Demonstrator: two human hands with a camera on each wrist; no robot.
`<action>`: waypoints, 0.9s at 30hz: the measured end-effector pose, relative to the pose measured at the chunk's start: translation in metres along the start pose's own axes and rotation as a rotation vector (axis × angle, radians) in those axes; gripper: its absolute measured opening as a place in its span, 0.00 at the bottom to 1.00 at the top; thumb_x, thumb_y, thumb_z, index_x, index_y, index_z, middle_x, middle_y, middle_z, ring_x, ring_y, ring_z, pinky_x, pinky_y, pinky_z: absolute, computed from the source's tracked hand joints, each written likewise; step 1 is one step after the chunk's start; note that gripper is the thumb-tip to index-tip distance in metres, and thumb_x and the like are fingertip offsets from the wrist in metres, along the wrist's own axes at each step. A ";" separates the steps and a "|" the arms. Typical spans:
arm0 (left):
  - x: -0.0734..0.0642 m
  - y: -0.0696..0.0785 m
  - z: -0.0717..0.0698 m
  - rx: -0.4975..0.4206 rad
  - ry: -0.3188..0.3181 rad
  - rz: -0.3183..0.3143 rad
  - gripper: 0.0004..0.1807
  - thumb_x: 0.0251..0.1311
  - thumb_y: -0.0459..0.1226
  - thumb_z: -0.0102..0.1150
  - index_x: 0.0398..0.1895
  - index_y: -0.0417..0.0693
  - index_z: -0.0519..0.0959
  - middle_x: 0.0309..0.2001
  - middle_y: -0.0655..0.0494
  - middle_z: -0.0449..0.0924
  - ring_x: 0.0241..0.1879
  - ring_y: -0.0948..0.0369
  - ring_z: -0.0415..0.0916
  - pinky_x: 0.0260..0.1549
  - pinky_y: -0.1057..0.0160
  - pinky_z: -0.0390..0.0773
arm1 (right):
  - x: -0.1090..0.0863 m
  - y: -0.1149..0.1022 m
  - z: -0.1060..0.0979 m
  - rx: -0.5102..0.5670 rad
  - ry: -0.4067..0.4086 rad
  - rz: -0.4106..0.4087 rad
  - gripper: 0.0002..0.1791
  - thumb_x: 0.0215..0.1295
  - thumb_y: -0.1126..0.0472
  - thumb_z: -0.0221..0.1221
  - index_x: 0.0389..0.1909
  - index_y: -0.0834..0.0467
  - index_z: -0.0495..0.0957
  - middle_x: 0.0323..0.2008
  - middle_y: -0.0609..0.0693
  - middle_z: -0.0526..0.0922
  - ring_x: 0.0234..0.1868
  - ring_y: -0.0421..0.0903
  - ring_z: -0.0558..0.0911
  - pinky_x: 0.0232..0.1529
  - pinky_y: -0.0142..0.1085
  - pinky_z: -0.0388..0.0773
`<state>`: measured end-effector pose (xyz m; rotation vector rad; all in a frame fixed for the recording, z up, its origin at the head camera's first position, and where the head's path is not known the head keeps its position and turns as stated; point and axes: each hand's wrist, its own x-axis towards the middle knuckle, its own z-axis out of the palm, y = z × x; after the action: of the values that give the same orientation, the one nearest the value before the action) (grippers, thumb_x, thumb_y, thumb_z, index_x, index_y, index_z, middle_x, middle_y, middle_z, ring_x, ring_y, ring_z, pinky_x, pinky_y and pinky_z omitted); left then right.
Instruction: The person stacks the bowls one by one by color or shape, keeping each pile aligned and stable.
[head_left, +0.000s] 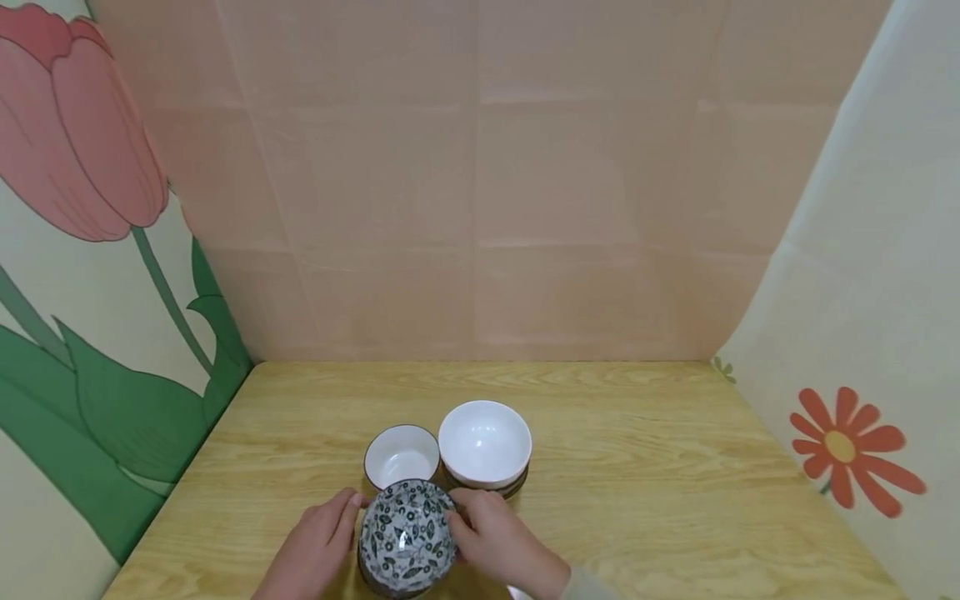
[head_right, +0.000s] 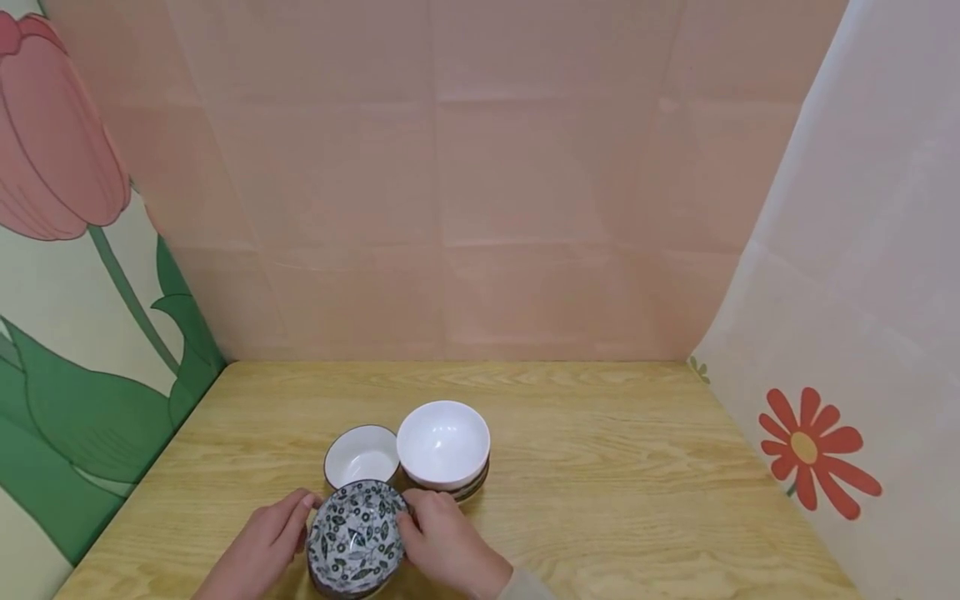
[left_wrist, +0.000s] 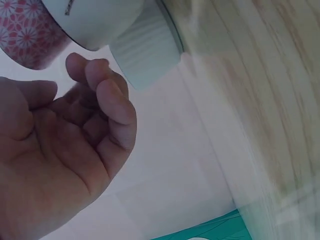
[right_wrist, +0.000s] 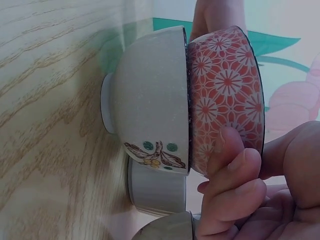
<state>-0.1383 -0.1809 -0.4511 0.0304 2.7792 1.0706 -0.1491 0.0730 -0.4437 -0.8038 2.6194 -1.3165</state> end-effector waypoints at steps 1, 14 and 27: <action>0.001 -0.001 0.001 0.023 -0.001 -0.004 0.28 0.79 0.53 0.35 0.53 0.43 0.79 0.32 0.53 0.79 0.36 0.54 0.78 0.42 0.51 0.78 | 0.000 0.000 0.001 -0.004 0.003 -0.001 0.09 0.72 0.65 0.53 0.31 0.58 0.78 0.14 0.36 0.73 0.15 0.30 0.73 0.21 0.26 0.73; 0.011 -0.015 0.005 -0.036 -0.154 0.054 0.13 0.74 0.37 0.48 0.49 0.39 0.79 0.42 0.54 0.84 0.37 0.61 0.77 0.47 0.46 0.81 | 0.006 0.005 0.011 -0.029 0.024 -0.024 0.08 0.71 0.66 0.54 0.30 0.59 0.78 0.18 0.37 0.70 0.18 0.30 0.69 0.22 0.26 0.71; 0.008 -0.016 0.007 0.041 -0.093 -0.008 0.10 0.69 0.29 0.47 0.45 0.43 0.79 0.32 0.56 0.77 0.27 0.58 0.70 0.31 0.57 0.73 | 0.007 0.009 0.015 -0.104 0.044 -0.047 0.06 0.70 0.65 0.55 0.36 0.58 0.81 0.24 0.38 0.74 0.25 0.32 0.70 0.30 0.27 0.72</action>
<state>-0.1441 -0.1876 -0.4673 0.0721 2.7161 0.9837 -0.1544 0.0635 -0.4590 -0.8664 2.7387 -1.2317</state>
